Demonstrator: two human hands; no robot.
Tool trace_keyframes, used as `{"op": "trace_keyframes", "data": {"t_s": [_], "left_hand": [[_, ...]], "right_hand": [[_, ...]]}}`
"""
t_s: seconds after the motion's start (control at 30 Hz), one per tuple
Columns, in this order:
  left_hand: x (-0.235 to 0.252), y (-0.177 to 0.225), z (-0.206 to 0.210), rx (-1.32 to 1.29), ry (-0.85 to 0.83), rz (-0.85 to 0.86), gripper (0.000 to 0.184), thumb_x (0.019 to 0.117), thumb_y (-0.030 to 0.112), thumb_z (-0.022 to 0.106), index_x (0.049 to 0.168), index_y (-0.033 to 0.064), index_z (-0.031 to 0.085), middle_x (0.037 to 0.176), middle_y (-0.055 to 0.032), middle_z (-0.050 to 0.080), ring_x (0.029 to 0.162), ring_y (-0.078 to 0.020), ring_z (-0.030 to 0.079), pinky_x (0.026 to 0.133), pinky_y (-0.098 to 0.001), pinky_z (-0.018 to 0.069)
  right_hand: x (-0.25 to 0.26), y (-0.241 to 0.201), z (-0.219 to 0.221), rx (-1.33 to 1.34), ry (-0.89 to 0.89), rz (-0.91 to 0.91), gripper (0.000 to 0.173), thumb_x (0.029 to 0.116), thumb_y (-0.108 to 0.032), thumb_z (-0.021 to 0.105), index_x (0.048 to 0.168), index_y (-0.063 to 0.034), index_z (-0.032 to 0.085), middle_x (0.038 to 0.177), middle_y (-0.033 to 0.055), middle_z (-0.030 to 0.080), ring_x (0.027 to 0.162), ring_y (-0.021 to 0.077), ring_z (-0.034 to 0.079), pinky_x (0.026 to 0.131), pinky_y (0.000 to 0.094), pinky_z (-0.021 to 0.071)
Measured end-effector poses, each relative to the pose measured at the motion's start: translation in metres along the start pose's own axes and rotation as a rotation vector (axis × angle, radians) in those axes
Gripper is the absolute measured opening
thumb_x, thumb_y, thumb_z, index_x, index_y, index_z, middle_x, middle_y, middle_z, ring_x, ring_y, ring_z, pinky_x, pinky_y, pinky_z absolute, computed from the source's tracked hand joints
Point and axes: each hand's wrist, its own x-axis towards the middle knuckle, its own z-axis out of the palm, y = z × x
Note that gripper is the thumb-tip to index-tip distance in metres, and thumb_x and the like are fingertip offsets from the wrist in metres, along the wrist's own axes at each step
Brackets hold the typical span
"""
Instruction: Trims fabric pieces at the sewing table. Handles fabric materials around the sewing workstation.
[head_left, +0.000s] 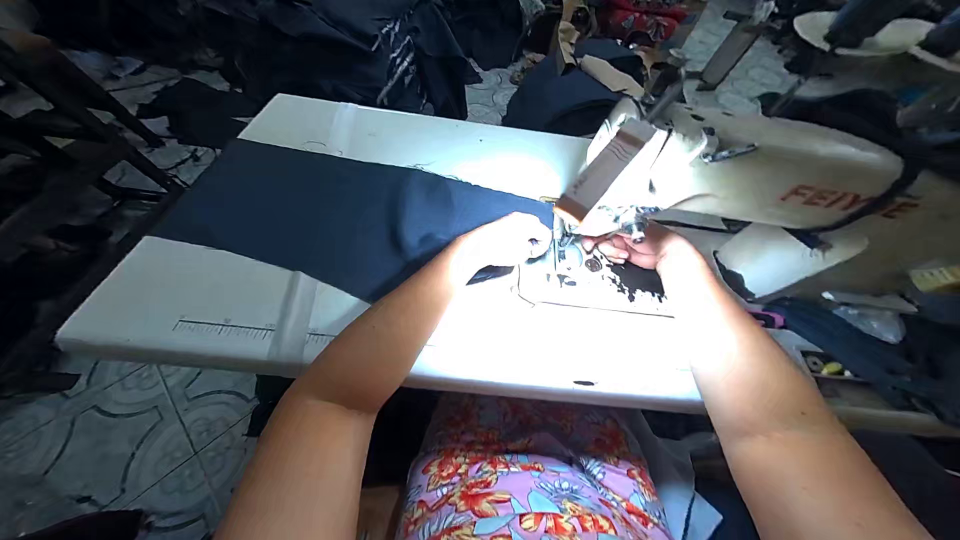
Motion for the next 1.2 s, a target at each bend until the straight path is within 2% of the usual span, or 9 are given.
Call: {"op": "trace_keyframes", "data": {"t_s": [0.13, 0.23, 0.33, 0.47, 0.57, 0.7, 0.83, 0.97, 1.2], "left_hand": [[-0.021, 0.023, 0.016, 0.047, 0.048, -0.041, 0.023, 0.0979, -0.002, 0.052, 0.079, -0.0046, 0.064, 0.086, -0.0169, 0.055, 0.089, -0.0301, 0.057, 0.082, -0.0425, 0.0468], [-0.061, 0.058, 0.035, 0.06, 0.003, -0.014, 0.018, 0.0886, -0.005, 0.061, 0.074, 0.0036, 0.066, 0.085, -0.0113, 0.055, 0.087, -0.026, 0.058, 0.077, -0.0412, 0.0494], [-0.11, 0.088, 0.048, -0.1, -0.038, 0.146, 0.018, 0.0972, 0.006, 0.058, 0.108, 0.0055, 0.072, 0.093, -0.0098, 0.067, 0.09, -0.022, 0.063, 0.084, -0.0388, 0.0523], [-0.138, 0.07, 0.031, 0.175, 0.2, -0.227, 0.05, 0.1069, 0.049, 0.036, 0.142, 0.0251, 0.063, 0.138, -0.0067, 0.063, 0.131, -0.0306, 0.056, 0.102, -0.0607, 0.0449], [-0.113, 0.037, 0.027, 0.222, 0.032, -0.621, 0.053, 0.1079, 0.057, 0.033, 0.159, 0.041, 0.038, 0.171, -0.0055, 0.023, 0.156, -0.0472, 0.012, 0.112, -0.0813, 0.0102], [-0.05, 0.023, 0.042, 0.285, -0.047, -0.481, 0.06, 0.107, 0.058, 0.034, 0.162, 0.0356, 0.032, 0.172, -0.0029, 0.02, 0.157, -0.0458, 0.006, 0.111, -0.0823, 0.0042], [-0.012, 0.013, 0.042, 0.242, -0.054, -0.324, 0.066, 0.1068, 0.055, 0.04, 0.163, 0.0204, 0.033, 0.171, -0.0015, 0.024, 0.158, -0.0413, 0.009, 0.112, -0.0825, 0.0041], [-0.024, 0.018, 0.036, 0.212, -0.044, -0.301, 0.066, 0.1073, 0.053, 0.039, 0.162, 0.0169, 0.032, 0.171, -0.0096, 0.023, 0.158, -0.0421, 0.012, 0.114, -0.0806, 0.0073], [-0.168, 0.098, 0.083, 0.25, 0.62, -0.089, 0.031, 0.1033, 0.015, 0.053, 0.126, -0.0004, 0.068, 0.135, -0.0215, 0.064, 0.128, -0.0324, 0.06, 0.112, -0.0487, 0.0443]], "right_hand": [[0.007, -0.001, 0.035, -0.234, 0.355, 0.022, 0.013, 0.1031, -0.013, 0.057, 0.091, -0.0084, 0.062, 0.062, -0.0089, 0.052, 0.047, -0.0035, 0.037, 0.046, 0.0144, 0.033], [0.002, -0.007, 0.055, -0.56, 0.549, 0.054, 0.028, 0.0959, -0.017, 0.069, 0.115, 0.0037, 0.068, 0.11, 0.0208, 0.069, 0.103, 0.0298, 0.066, 0.093, 0.051, 0.0521], [-0.044, -0.008, 0.088, -0.905, 0.581, 0.033, 0.027, 0.1053, -0.016, 0.051, 0.114, 0.0033, 0.068, 0.115, 0.0271, 0.068, 0.111, 0.0445, 0.066, 0.09, 0.0634, 0.0518], [-0.094, 0.046, 0.141, -0.96, 0.528, -0.751, 0.033, 0.1005, -0.022, 0.054, 0.121, -0.004, 0.074, 0.117, 0.0159, 0.073, 0.11, 0.0309, 0.07, 0.094, 0.0505, 0.056], [-0.119, 0.068, 0.163, -1.042, 0.388, -0.603, 0.044, 0.108, -0.031, 0.041, 0.137, -0.0099, 0.067, 0.145, 0.0088, 0.062, 0.136, 0.0288, 0.057, 0.112, 0.0526, 0.0446], [-0.138, 0.069, 0.149, -1.078, 0.562, -0.439, 0.037, 0.1036, -0.022, 0.05, 0.131, -0.0073, 0.071, 0.137, 0.0121, 0.067, 0.128, 0.0334, 0.063, 0.109, 0.0593, 0.0446], [-0.152, 0.082, 0.135, -0.884, 0.634, -0.48, 0.034, 0.1009, -0.014, 0.052, 0.124, -0.0023, 0.073, 0.132, 0.0162, 0.069, 0.13, 0.0337, 0.061, 0.113, 0.0553, 0.0429], [-0.18, 0.093, 0.165, -0.638, 0.886, -0.664, 0.019, 0.0952, -0.006, 0.058, 0.101, 0.0032, 0.074, 0.095, 0.0153, 0.072, 0.09, 0.0187, 0.069, 0.084, 0.0274, 0.0573], [-0.175, 0.108, 0.166, -0.835, 0.679, -0.74, 0.034, 0.0998, -0.015, 0.058, 0.127, -0.0003, 0.07, 0.132, 0.0204, 0.067, 0.129, 0.0371, 0.06, 0.111, 0.0519, 0.0441]]}}
